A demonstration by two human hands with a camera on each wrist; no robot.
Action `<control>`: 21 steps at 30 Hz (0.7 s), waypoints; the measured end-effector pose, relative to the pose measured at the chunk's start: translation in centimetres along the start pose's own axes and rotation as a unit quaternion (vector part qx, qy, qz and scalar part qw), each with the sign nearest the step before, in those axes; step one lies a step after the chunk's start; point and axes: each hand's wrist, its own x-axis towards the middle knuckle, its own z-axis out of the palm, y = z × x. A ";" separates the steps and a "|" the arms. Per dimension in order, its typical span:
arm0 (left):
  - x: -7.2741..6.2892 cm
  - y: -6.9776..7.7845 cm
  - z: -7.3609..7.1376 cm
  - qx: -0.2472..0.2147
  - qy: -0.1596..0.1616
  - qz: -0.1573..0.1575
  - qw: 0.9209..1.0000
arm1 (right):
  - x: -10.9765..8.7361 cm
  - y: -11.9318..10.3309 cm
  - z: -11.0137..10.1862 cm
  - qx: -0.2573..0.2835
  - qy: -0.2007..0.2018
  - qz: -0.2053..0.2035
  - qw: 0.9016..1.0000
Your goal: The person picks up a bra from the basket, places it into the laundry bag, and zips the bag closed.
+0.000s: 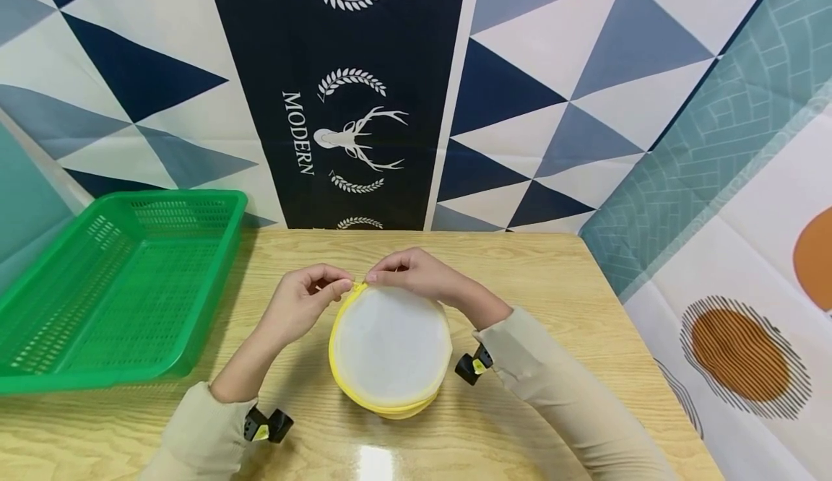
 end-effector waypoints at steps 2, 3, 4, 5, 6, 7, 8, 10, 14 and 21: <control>0.1 0.1 0.0 -0.001 0.000 0.001 1.000 | 0.0 -0.2 0.0 -0.008 -0.002 -0.009 1.000; 0.1 0.2 0.0 -0.002 0.000 0.001 1.000 | 0.0 -0.2 0.0 -0.012 -0.003 -0.013 1.000; 0.1 0.2 0.0 -0.002 -0.002 0.001 1.000 | 0.0 -0.3 0.0 -0.015 -0.004 -0.015 1.000; 0.1 0.3 0.0 -0.001 -0.002 0.001 1.000 | 0.0 -0.3 -0.1 -0.020 -0.003 -0.017 1.000; 0.2 0.4 0.0 -0.001 -0.002 0.000 1.000 | 0.1 -0.4 -0.1 -0.026 -0.003 -0.019 0.999; 0.2 0.4 0.0 0.000 -0.001 0.000 1.000 | 0.1 -0.4 -0.1 -0.033 -0.003 -0.021 0.999; 0.2 0.4 0.0 0.001 -0.001 0.001 1.000 | 0.1 -0.5 -0.2 -0.042 -0.004 -0.022 0.999; 0.2 0.5 0.1 0.009 -0.001 0.006 1.000 | 0.1 -0.6 -0.3 -0.065 -0.005 -0.022 0.998; 0.1 0.7 0.1 0.033 -0.003 0.019 0.999 | 0.1 -0.7 -0.6 -0.095 -0.015 -0.019 0.995; -0.2 1.0 0.0 0.072 0.001 0.041 0.997 | 0.2 -0.4 -1.0 -0.084 -0.033 -0.018 0.996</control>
